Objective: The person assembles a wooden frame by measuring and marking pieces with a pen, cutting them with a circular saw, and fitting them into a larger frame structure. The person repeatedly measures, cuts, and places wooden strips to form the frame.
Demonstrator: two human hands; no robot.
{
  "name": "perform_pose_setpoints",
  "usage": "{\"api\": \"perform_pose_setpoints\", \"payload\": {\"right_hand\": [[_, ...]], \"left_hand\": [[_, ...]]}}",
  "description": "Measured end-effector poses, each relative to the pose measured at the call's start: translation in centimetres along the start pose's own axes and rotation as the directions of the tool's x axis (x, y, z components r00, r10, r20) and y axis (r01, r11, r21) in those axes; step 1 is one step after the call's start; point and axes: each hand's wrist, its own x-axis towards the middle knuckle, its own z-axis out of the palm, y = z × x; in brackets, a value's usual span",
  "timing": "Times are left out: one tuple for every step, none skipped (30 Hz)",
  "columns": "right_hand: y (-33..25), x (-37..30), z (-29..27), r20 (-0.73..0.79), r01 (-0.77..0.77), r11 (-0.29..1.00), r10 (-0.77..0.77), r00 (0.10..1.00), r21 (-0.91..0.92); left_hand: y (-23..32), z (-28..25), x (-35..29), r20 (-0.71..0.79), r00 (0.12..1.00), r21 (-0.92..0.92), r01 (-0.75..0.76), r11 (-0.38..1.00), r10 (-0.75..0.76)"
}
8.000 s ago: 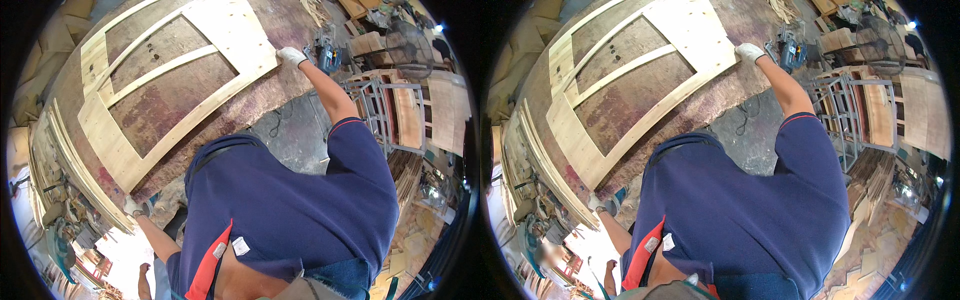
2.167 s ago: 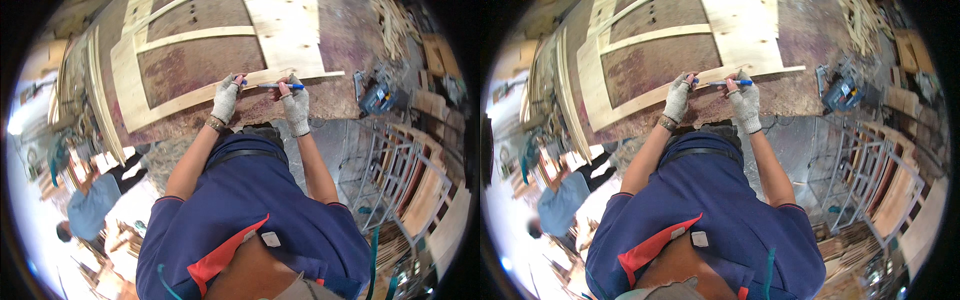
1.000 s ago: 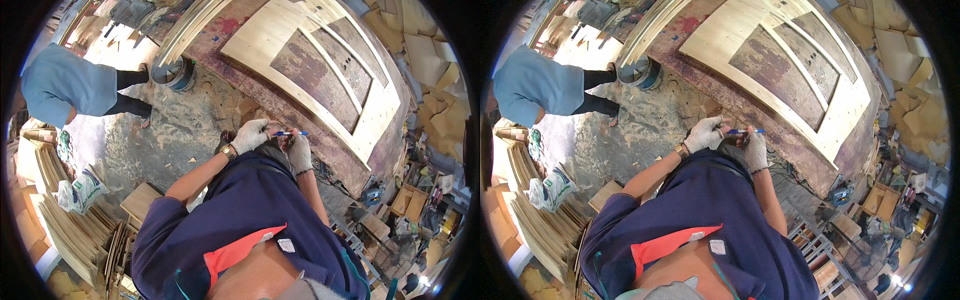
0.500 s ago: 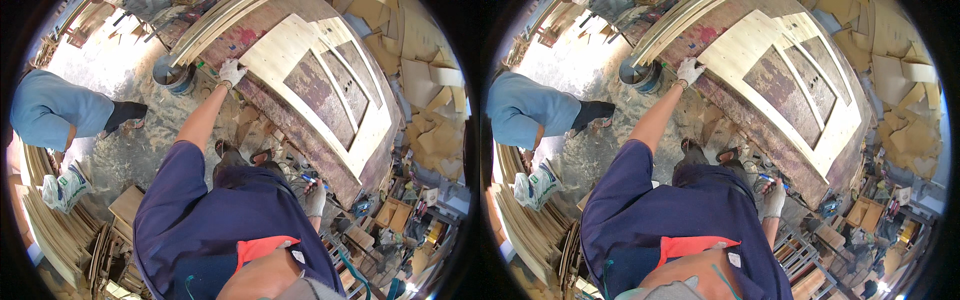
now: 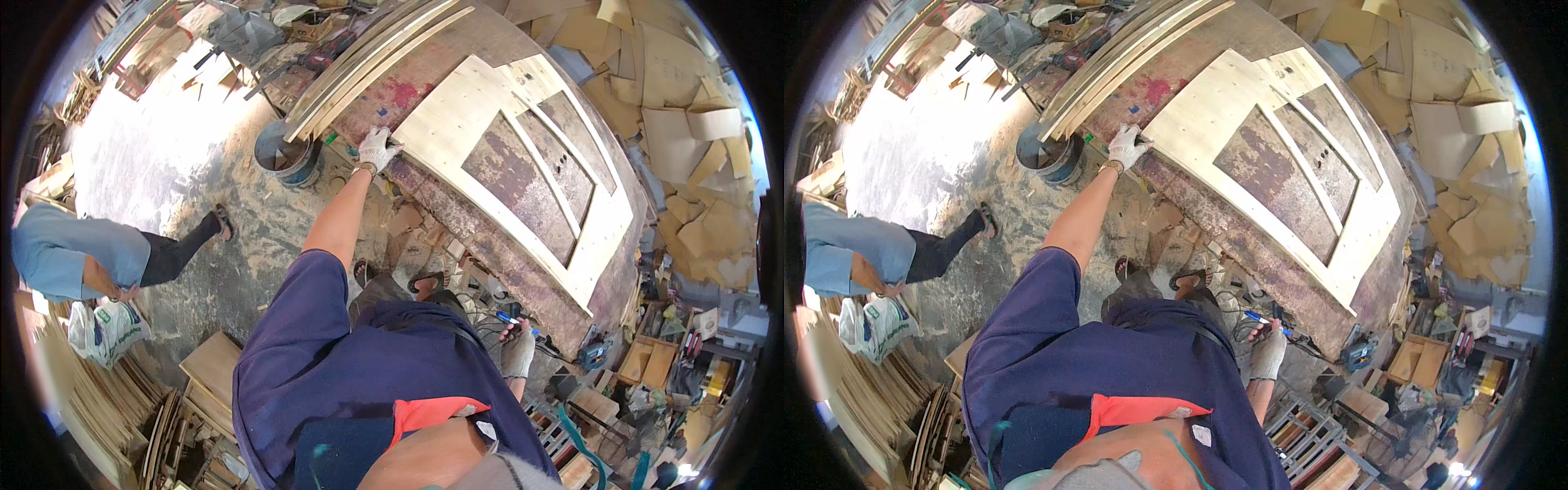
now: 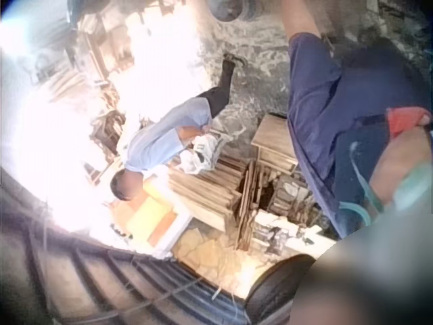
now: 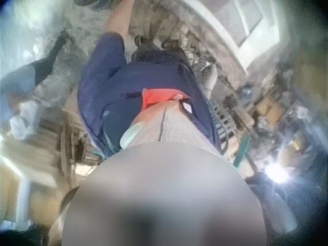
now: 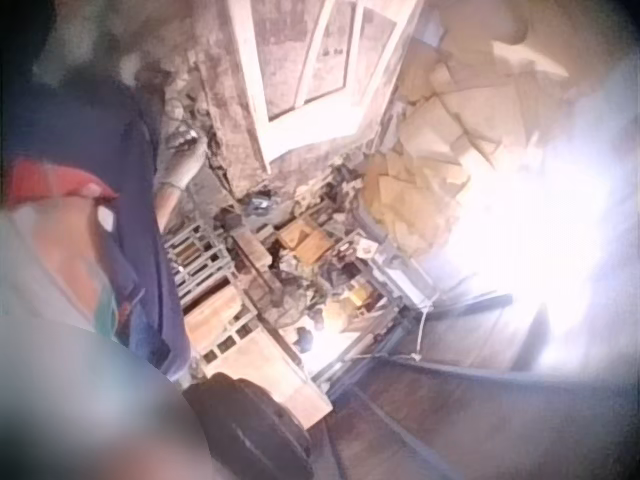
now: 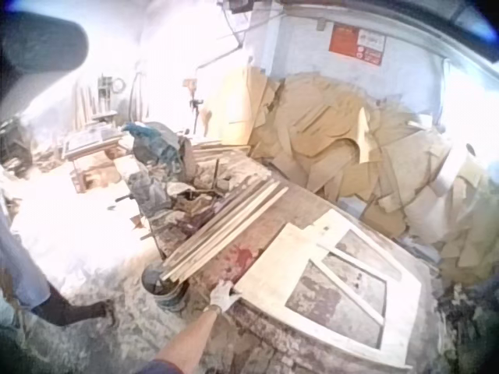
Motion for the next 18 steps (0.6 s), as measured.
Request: {"api": "perform_pose_setpoints", "payload": {"right_hand": [[-0.5, -0.1, 0.4, 0.009, 0.018, 1.0, -0.017, 1.0, -0.016], [-1.1, 0.0, 0.9, -0.004, 0.057, 0.998, -0.057, 0.998, -0.027], [-1.9, -0.1, 1.4, -0.011, 0.097, 0.995, -0.097, 0.995, -0.014], [-2.8, -0.4, 1.7, -0.019, 0.135, 0.991, -0.135, 0.991, -0.003], [-3.8, -0.8, 2.1, -0.049, 0.169, 0.986, -0.168, 0.985, 0.013], [-5.0, -1.2, 2.5, -0.032, 0.215, 0.97, -0.213, 0.977, 0.116], [-6.2, -1.6, 2.8, -0.063, 0.274, 0.957, -0.27, 0.961, 0.09], [-7.7, -2.0, 3.2, -0.071, 0.338, 0.938, -0.333, 0.94, 0.077], [-9.3, -2.6, 3.5, -0.093, 0.397, 0.916, -0.39, 0.916, 0.067], [-11.0, -3.5, 3.7, 0.002, 0.421, 0.903, -0.423, 0.906, 0.081], [-13.0, -4.7, 3.8, 0.112, 0.438, 0.89, -0.451, 0.885, 0.125], [-15.0, -5.7, 4.2, 0.12, 0.527, 0.848, -0.53, 0.839, 0.057], [-17.0, -6.7, 4.8, 0.185, 0.613, 0.789, -0.609, 0.771, 0.043], [-19.2, -7.7, 5.6, 0.138, 0.689, 0.724, -0.681, 0.719, -0.014], [-21.2, -8.8, 6.6, 0.145, 0.763, 0.646, -0.752, 0.643, -0.038], [-22.9, -10.7, 7.5, 0.1, 0.795, 0.606, -0.793, 0.601, 0.034], [-24.7, -12.8, 8.3, 0.111, 0.804, 0.58, -0.814, 0.57, 0.132], [-26.4, -14.7, 9.4, -0.008, 0.926, 0.375, -0.927, 0.375, 0.047]], "left_hand": [[-0.2, -0.2, -0.1, 0.012, 1.0, -0.021, 0.005, 1.0, -0.005], [-0.3, -0.5, -0.2, 0.03, 1.0, -0.059, -0.003, 0.998, 0.005], [-0.5, -0.7, -0.4, 0.042, 0.999, -0.036, -0.03, 0.999, 0.031], [-0.9, -1.1, -0.8, 0.065, 0.996, -0.031, -0.067, 0.997, 0.069], [-1.4, -1.6, -1.2, 0.089, 0.991, -0.022, -0.102, 0.995, 0.103], [-1.7, -2.0, -1.7, 0.072, 0.99, 0.015, -0.126, 0.992, 0.124], [-2.1, -2.7, -2.3, 0.118, 0.98, 0.094, -0.172, 0.981, 0.16], [-2.2, -3.2, -3.1, 0.106, 0.985, 0.104, -0.147, 0.984, 0.136], [-2.0, -3.7, -3.9, 0.146, 0.987, 0.122, -0.085, 0.989, 0.067], [-1.8, -4.5, -4.6, 0.199, 0.978, -0.043, 0.071, 0.997, -0.061], [-1.6, -5.4, -6.0, 0.328, 0.921, -0.173, 0.279, 0.944, -0.212], [-1.3, -6.4, -7.8, 0.472, 0.817, -0.263, 0.489, 0.831, -0.331], [-0.8, -7.2, -9.7, 0.489, 0.803, -0.351, 0.54, 0.765, -0.342], [-0.3, -8.1, -11.6, 0.506, 0.786, -0.432, 0.588, 0.684, -0.355], [0.1, -9.1, -13.2, 0.517, 0.77, -0.5, 0.626, 0.598, -0.374], [0.6, -9.9, -14.8, 0.514, 0.77, -0.563, 0.636, 0.528, -0.379], [1.2, -10.4, -16.7, 0.508, 0.766, -0.614, 0.643, 0.457, -0.394], [1.7, -11.0, -18.4, 0.496, 0.765, -0.665, 0.639, 0.387, -0.411]]}}
